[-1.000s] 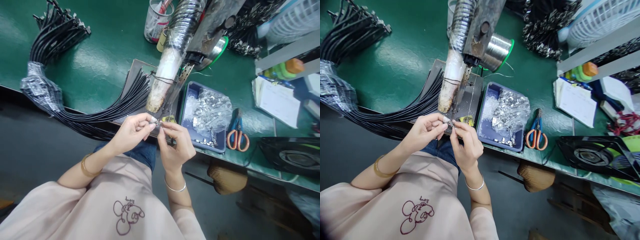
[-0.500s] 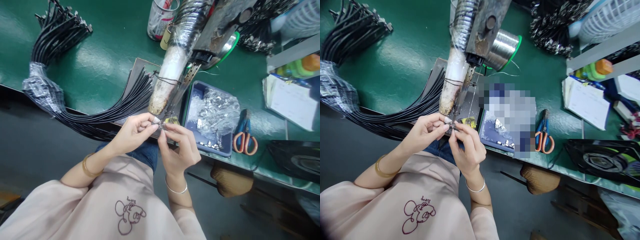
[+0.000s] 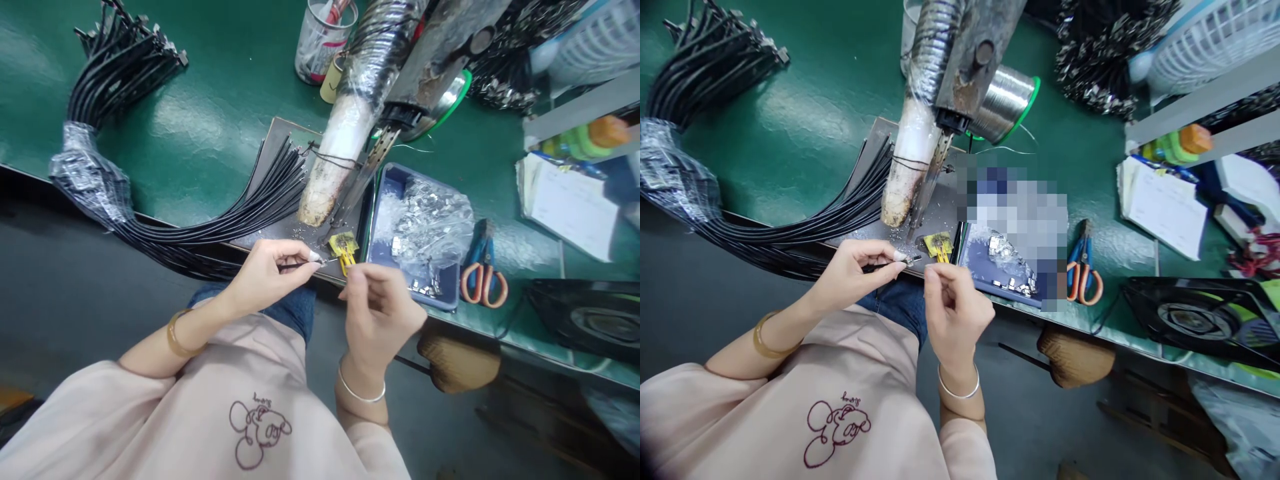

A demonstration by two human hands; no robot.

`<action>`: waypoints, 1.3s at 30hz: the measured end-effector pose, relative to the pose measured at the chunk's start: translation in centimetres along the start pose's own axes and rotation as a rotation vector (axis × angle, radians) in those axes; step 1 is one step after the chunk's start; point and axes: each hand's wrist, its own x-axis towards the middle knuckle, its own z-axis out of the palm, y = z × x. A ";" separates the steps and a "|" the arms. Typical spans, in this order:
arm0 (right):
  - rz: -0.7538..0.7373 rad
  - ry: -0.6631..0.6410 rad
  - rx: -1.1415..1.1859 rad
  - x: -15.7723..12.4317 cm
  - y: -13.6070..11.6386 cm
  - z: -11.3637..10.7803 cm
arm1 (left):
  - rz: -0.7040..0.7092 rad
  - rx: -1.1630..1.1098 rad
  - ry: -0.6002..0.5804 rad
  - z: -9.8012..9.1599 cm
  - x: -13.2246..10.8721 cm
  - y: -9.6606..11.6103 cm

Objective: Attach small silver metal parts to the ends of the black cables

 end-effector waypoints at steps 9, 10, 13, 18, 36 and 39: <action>-0.094 -0.125 -0.095 0.0 -0.3 -0.8 | 0.001 -0.029 -0.132 -0.5 -0.9 -0.5; -0.046 -0.081 -0.093 0.2 0.2 -1.4 | -0.071 -0.100 -0.207 -0.8 -1.0 -0.6; 0.106 0.043 -0.185 1.7 2.5 -3.1 | -0.187 -0.187 -0.419 -1.6 -1.1 -1.2; 0.200 -0.267 -0.327 5.4 6.7 -4.8 | -0.134 -0.155 -0.637 -2.2 -1.0 -1.6; 0.235 -0.095 0.293 0.5 0.0 0.1 | -0.002 -0.149 0.084 0.5 -0.8 -1.2; 0.240 -0.081 0.312 0.2 0.2 1.3 | 0.043 -0.079 0.102 0.6 -0.9 -1.5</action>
